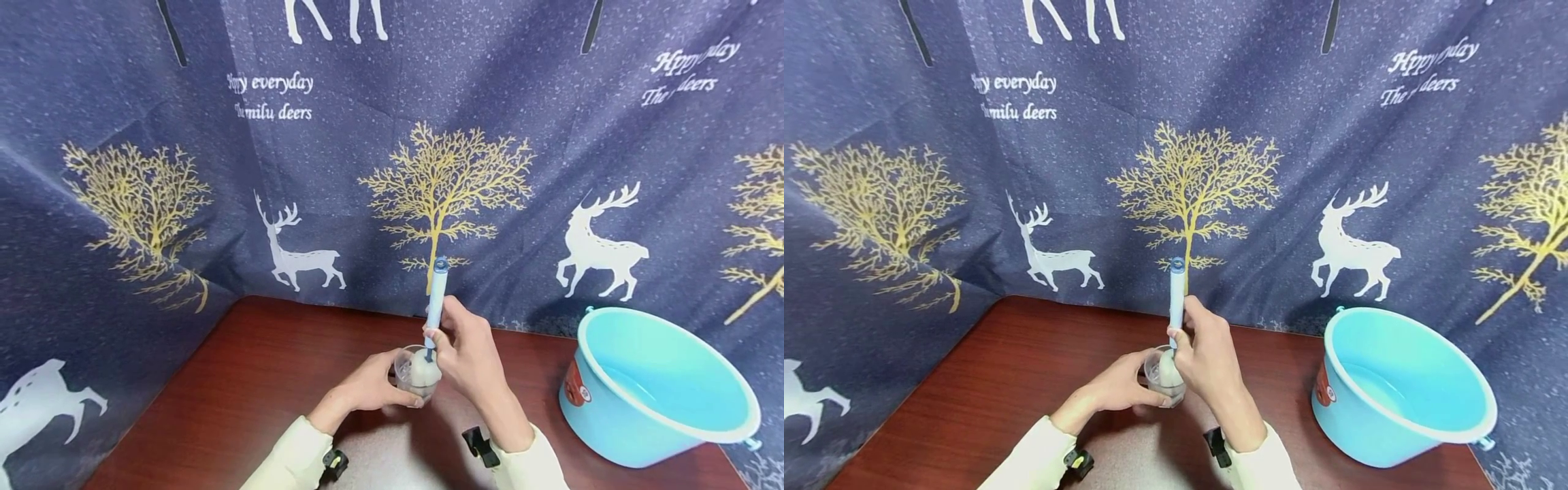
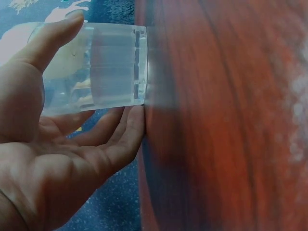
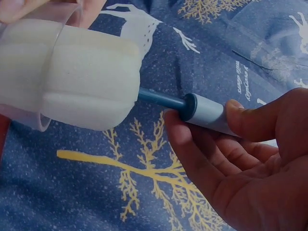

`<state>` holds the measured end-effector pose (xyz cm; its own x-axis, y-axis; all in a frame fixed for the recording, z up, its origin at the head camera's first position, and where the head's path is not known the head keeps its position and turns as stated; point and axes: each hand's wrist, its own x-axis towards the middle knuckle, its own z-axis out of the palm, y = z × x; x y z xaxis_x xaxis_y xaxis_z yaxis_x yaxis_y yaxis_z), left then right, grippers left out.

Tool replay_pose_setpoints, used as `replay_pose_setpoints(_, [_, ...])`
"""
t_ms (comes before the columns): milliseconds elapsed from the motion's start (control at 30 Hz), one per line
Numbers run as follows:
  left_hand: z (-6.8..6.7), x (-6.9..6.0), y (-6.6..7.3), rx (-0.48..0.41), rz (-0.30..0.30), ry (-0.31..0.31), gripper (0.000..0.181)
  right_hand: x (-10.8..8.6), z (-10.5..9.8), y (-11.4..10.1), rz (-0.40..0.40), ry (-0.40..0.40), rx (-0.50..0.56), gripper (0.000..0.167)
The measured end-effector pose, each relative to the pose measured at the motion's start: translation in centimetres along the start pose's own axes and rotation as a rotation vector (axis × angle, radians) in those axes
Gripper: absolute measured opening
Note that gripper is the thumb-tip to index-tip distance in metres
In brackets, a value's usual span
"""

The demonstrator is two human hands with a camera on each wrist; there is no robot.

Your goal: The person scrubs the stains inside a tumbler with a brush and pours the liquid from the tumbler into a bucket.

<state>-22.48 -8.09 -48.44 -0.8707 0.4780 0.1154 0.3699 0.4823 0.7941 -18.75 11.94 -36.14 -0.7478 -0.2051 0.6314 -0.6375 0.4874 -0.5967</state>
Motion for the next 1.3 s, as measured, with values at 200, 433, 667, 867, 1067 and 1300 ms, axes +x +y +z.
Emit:
replay_pose_setpoints(200, [0.0,-0.1,0.1,0.016,-0.018,0.005,0.074,0.0,0.0,-0.1,-0.003,-0.025,0.048,0.034])
replay_pose_setpoints(433, [0.1,0.1,0.2,0.012,-0.025,0.005,0.078,0.0,0.1,0.2,0.024,-0.040,0.093,0.029])
replay_pose_setpoints(667, [0.0,0.0,0.5,-0.006,-0.030,-0.007,0.080,0.0,0.5,0.4,0.010,-0.056,0.191,0.029])
replay_pose_setpoints(867, [0.0,-0.1,0.5,-0.038,-0.034,-0.018,0.078,0.1,0.9,0.6,0.016,-0.064,0.257,0.027])
replay_pose_setpoints(1067, [-0.1,-0.1,0.5,-0.048,-0.053,-0.018,0.075,0.2,1.4,1.2,0.005,-0.034,0.302,0.027])
replay_pose_setpoints(1300, [-0.1,-0.1,0.4,-0.034,-0.045,-0.015,0.066,0.3,2.4,2.1,-0.083,0.030,0.335,0.028])
